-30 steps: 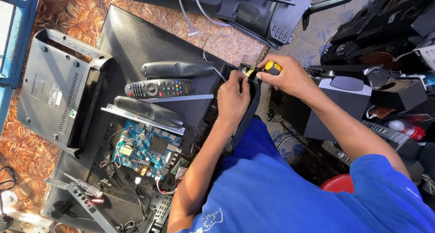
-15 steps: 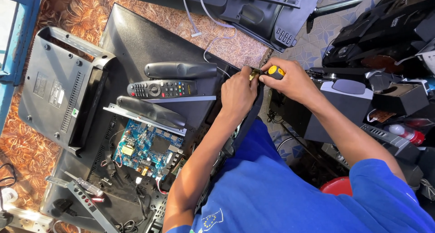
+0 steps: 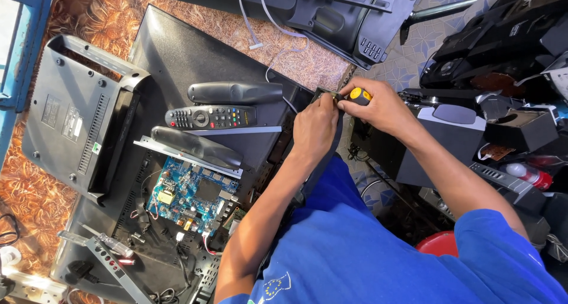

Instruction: The person works on the internal components of a television, connecting wires to the circuit board and using a screwdriver to secure parts. They then attach a metal casing to the device and fasten it with screws.

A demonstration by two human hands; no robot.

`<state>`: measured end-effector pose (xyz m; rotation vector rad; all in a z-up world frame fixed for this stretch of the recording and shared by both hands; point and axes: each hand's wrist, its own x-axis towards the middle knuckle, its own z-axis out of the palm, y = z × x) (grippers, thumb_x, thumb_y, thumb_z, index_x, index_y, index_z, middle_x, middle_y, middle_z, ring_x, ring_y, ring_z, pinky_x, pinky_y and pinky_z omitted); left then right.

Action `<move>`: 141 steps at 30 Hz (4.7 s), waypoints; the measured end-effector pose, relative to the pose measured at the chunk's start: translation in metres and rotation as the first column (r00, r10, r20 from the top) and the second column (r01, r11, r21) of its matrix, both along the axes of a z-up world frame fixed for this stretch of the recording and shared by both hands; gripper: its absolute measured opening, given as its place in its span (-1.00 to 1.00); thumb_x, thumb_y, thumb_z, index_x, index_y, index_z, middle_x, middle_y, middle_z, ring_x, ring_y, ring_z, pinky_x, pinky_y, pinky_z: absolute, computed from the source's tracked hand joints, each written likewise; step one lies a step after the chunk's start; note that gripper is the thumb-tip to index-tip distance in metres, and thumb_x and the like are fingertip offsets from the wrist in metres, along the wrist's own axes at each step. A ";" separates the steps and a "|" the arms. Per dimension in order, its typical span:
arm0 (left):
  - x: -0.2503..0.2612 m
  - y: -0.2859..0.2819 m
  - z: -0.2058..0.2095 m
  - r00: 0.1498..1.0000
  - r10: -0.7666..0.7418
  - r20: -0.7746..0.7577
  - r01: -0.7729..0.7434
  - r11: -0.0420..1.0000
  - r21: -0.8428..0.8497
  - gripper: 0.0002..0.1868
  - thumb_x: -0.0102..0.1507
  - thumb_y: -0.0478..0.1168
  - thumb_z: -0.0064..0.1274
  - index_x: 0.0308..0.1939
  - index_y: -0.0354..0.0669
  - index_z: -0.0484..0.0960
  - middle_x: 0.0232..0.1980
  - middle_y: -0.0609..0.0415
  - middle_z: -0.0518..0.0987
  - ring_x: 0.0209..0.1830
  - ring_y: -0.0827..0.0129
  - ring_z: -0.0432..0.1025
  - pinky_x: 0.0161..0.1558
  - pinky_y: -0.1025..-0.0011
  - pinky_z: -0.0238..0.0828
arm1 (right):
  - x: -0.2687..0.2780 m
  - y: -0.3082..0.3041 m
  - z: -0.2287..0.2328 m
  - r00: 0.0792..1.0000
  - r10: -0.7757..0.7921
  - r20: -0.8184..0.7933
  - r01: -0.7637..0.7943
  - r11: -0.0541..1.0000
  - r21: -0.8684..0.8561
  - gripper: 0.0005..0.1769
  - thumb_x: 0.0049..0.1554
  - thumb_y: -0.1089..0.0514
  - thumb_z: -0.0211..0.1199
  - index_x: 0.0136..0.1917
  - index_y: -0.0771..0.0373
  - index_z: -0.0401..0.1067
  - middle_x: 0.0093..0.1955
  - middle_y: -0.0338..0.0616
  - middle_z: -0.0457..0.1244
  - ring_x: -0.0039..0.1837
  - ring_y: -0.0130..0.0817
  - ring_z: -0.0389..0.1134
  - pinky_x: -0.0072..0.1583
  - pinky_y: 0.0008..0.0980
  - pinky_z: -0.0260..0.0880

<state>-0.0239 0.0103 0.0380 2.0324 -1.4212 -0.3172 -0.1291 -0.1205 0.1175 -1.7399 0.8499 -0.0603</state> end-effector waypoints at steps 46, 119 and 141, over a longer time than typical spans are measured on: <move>0.127 0.064 0.119 -0.001 -0.228 -0.974 -0.803 0.581 -0.135 -0.77 0.35 -0.31 -0.01 0.05 -0.29 0.39 -0.42 0.09 0.23 -0.51 0.37 0.24 -0.46 0.33 0.29 | 0.004 0.024 0.033 0.979 -0.056 -0.198 0.055 0.998 -0.006 -0.80 0.26 0.17 0.27 0.15 0.18 0.43 -0.30 -0.27 0.24 -0.34 -0.59 0.22 -0.32 -0.61 0.15; -0.061 0.421 0.067 0.925 0.270 -0.267 -0.248 0.962 0.114 -0.81 0.39 -0.08 -0.12 -0.15 -0.06 0.54 -0.39 0.07 0.53 -0.33 0.10 0.56 -0.32 0.25 0.50 | 0.134 0.169 -0.026 0.277 0.959 0.066 -0.502 0.203 -0.841 -0.91 0.33 0.23 0.32 0.10 0.25 0.49 -0.04 -0.20 0.33 -0.14 -0.23 0.35 -0.03 -0.28 0.36; -0.042 0.430 0.056 0.875 0.208 -0.437 -0.170 0.978 0.125 -0.82 0.36 -0.12 -0.16 -0.20 -0.14 0.44 -0.38 0.01 0.53 -0.39 0.00 0.51 -0.40 0.08 0.36 | 0.186 0.239 -0.033 0.193 0.971 0.140 -0.703 0.237 -0.670 -0.74 0.18 0.64 0.21 0.01 0.40 0.55 -0.04 0.04 0.30 -0.07 -0.02 0.30 -0.01 -0.17 0.34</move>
